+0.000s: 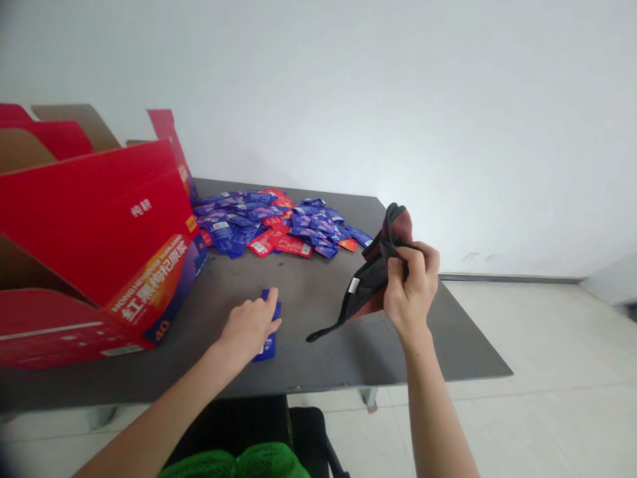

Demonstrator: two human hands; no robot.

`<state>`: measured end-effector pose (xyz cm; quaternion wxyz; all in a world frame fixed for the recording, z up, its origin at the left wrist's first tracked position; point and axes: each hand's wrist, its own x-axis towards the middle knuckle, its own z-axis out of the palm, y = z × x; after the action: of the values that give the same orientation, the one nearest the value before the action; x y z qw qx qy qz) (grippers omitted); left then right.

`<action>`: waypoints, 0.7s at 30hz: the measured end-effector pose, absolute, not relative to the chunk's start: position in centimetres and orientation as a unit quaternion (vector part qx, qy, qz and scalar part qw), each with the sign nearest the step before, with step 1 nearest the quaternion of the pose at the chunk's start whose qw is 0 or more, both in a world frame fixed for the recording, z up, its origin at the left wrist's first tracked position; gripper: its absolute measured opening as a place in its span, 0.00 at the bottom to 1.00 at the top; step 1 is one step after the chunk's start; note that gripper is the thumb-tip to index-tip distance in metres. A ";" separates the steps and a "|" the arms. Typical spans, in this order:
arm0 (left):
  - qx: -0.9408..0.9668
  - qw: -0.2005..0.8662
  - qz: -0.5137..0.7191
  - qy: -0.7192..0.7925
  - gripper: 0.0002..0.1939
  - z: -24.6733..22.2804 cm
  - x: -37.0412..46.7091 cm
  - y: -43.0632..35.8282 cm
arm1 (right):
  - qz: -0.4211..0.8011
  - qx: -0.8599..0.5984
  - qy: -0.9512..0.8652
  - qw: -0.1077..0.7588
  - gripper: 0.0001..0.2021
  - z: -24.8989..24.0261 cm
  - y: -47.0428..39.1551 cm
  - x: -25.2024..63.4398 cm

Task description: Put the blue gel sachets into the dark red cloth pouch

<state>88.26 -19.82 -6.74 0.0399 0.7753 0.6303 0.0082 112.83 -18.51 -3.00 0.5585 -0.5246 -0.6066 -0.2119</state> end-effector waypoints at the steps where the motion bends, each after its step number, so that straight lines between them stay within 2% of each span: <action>1: 0.779 0.044 0.014 0.625 0.23 -6.7 88.2 -19.7 | -0.213 -0.525 -0.608 0.555 0.08 -3.2 -18.6 113.0; 8: 0.766 0.055 0.109 0.631 0.22 -6.1 83.6 -18.2 | -0.204 -0.522 -0.621 0.548 0.08 -4.1 -18.0 112.8; 12: 0.730 -0.003 0.185 0.658 0.27 -5.3 82.6 -18.5 | -0.205 -0.527 -0.620 0.544 0.07 -4.2 -18.4 112.7; 15: 0.759 -0.067 0.237 0.603 0.27 -4.7 84.8 -19.0 | -0.218 -0.530 -0.601 0.557 0.07 -4.1 -19.3 113.1; 18: 0.796 -0.089 0.207 0.561 0.32 -6.3 87.1 -17.9 | -0.233 -0.525 -0.559 0.598 0.07 -3.8 -20.5 113.8; 21: 0.792 -0.053 0.158 0.588 0.31 -9.9 87.4 -16.0 | -0.246 -0.507 -0.525 0.638 0.07 -3.5 -21.7 114.5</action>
<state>87.40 -15.97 -9.91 -0.0533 0.7915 0.5880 0.1580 114.48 -21.72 -3.54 0.6385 -0.5065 -0.5249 -0.2455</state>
